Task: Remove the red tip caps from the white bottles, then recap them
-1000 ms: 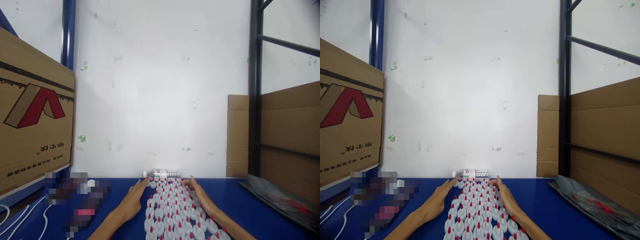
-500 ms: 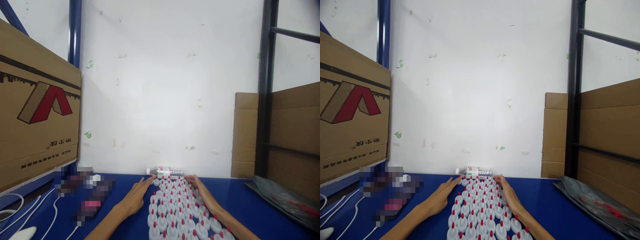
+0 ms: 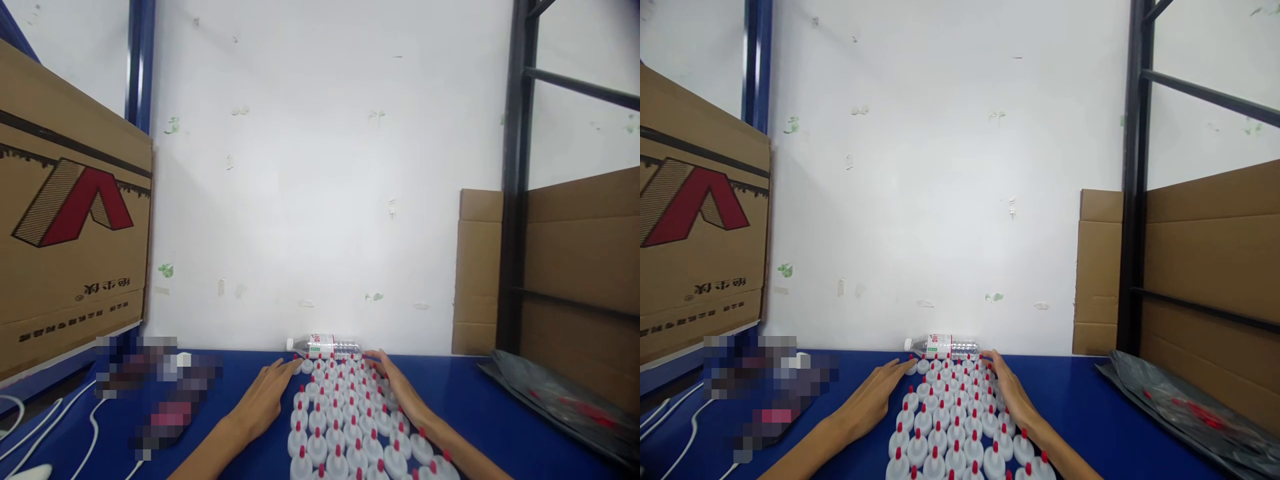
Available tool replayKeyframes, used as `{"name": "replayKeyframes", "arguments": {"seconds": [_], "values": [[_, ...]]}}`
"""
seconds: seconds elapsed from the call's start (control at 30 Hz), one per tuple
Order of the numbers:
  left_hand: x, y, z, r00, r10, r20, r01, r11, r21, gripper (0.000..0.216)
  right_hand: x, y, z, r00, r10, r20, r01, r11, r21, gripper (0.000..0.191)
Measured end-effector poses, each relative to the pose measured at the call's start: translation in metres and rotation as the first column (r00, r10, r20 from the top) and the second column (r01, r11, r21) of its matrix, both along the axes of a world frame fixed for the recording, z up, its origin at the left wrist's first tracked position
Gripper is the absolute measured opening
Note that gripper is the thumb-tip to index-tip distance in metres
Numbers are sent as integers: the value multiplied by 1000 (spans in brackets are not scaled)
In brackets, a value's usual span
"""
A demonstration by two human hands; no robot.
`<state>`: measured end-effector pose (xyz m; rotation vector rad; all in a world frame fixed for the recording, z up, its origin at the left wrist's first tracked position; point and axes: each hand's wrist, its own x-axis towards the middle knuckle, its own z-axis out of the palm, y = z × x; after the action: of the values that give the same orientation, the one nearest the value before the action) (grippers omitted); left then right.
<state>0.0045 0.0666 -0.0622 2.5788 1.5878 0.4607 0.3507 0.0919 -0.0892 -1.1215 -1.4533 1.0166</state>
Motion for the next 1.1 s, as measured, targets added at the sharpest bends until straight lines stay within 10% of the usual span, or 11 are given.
{"name": "replayKeyframes", "arguments": {"seconds": [0.77, 1.1], "values": [[8, -12, 17, 998, 45, -42, -45, 999, 10, 74, 0, 5, -4, 996, -59, 69, 54, 996, 71, 80], [8, -11, 15, 998, 50, -39, -50, 999, 18, 76, -8, -28, 48, 929, -119, 351, 10, 954, 299, 63]]}}
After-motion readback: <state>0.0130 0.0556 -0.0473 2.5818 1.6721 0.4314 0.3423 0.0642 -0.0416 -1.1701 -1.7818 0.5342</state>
